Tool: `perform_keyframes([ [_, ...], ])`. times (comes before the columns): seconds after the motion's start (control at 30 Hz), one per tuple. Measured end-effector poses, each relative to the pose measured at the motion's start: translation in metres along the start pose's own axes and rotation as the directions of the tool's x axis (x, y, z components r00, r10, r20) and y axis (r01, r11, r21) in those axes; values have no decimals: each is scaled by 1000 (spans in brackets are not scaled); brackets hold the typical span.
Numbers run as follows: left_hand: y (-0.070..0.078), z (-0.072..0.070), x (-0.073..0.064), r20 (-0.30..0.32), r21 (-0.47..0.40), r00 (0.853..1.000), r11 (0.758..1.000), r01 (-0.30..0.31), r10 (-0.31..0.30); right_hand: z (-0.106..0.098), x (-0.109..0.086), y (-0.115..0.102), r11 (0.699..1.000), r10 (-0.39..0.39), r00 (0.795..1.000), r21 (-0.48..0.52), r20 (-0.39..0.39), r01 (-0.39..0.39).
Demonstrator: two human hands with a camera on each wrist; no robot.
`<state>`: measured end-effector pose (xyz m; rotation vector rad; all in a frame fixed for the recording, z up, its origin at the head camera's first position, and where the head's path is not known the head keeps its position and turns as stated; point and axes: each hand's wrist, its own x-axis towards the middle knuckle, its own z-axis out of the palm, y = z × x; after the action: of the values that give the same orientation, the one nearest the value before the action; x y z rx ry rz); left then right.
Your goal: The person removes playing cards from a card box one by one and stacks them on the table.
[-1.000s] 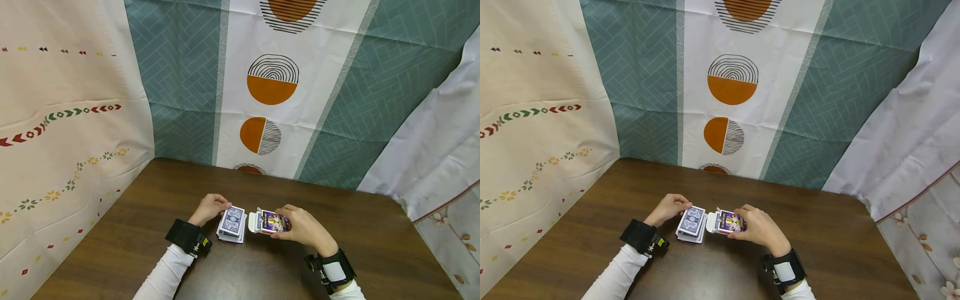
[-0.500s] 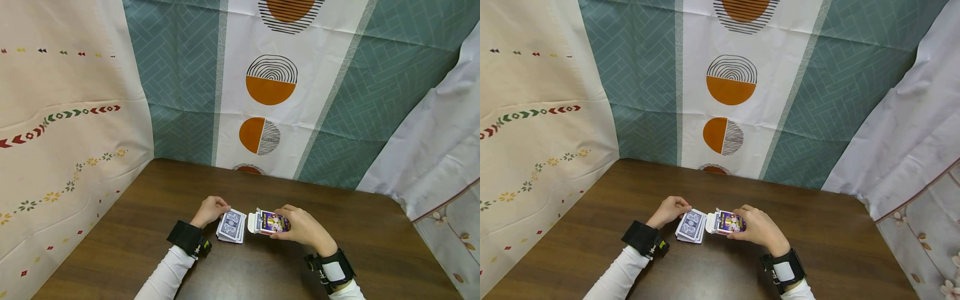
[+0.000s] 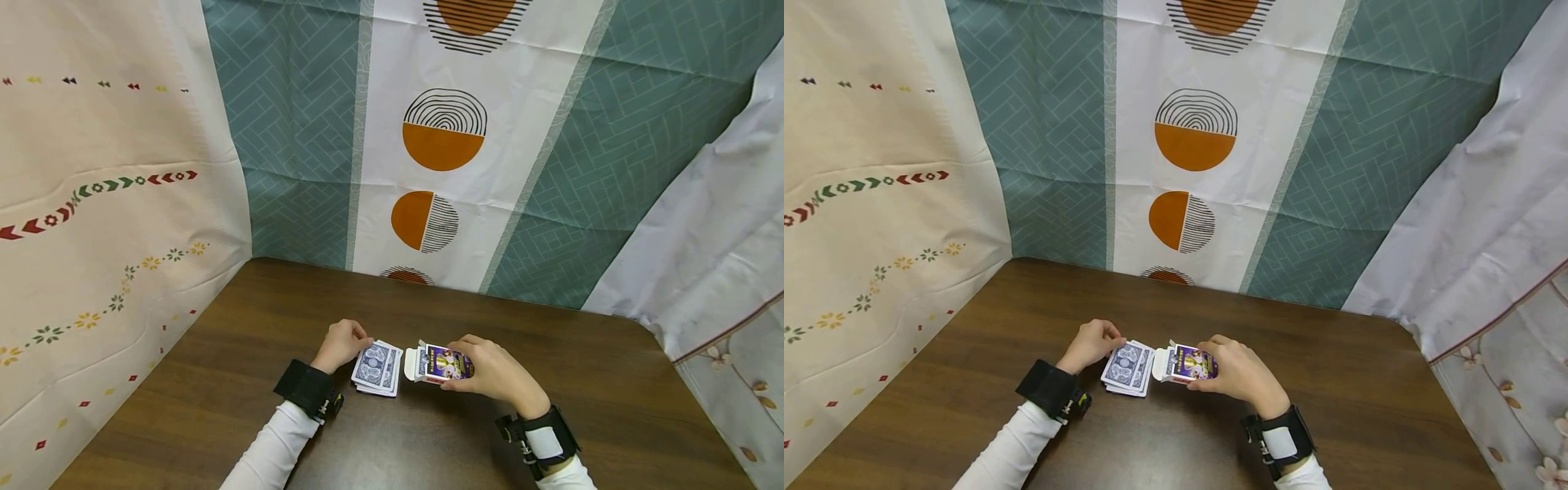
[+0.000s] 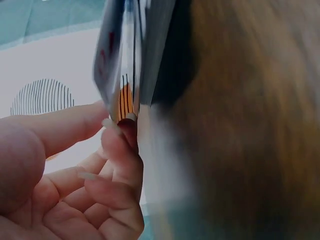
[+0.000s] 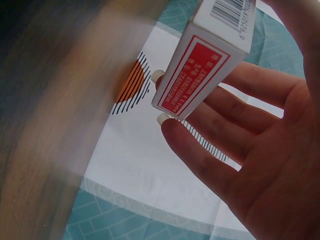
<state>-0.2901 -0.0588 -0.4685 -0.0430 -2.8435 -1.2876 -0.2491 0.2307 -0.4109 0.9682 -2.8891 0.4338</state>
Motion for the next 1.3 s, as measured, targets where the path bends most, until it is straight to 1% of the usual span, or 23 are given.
perform_keyframes([
  [0.17,5,-2,-1,-13,61,1000,998,-14,15,0,0,1,1000,-2,1000,-8,-7,2],
  [0.3,8,-4,-3,-4,91,1000,995,-25,26,1,0,0,1000,-7,1000,-10,-5,7],
  [0.37,11,-6,-5,18,78,999,996,-52,51,1,0,0,1000,-9,1000,-11,-1,9],
  [0.43,19,-8,-8,60,39,994,995,-92,90,2,0,0,1000,-10,1000,-11,-1,10],
  [0.5,28,-11,-13,125,-34,982,989,-141,144,2,1,0,1000,-10,1000,-10,-2,10],
  [0.57,38,-11,-17,197,-101,960,978,-184,201,2,1,0,1000,-11,1000,-8,-4,11],
  [0.63,47,-9,-21,256,-146,939,969,-199,231,2,1,-1,1000,-11,1000,-5,-3,11],
  [0.7,54,-5,-25,291,-163,925,965,-205,246,2,1,-1,1000,-12,1000,-4,-1,12],
  [0.73,57,-2,-27,302,-164,922,966,-201,243,2,1,-1,1000,-12,1000,-4,1,12],
  [0.83,61,5,-31,310,-166,922,968,-189,233,2,1,-3,1000,-15,1000,-4,6,15],
  [0.97,61,13,-34,329,-200,920,968,-153,213,1,0,-4,1000,-22,1000,-7,5,22],
  [1.17,57,18,-32,368,-268,912,960,-81,180,0,1,-5,999,-30,1000,-12,-5,30],
  [1.3,57,20,-31,389,-291,907,956,-44,160,-1,1,-4,1000,-28,1000,-4,-4,28],
])
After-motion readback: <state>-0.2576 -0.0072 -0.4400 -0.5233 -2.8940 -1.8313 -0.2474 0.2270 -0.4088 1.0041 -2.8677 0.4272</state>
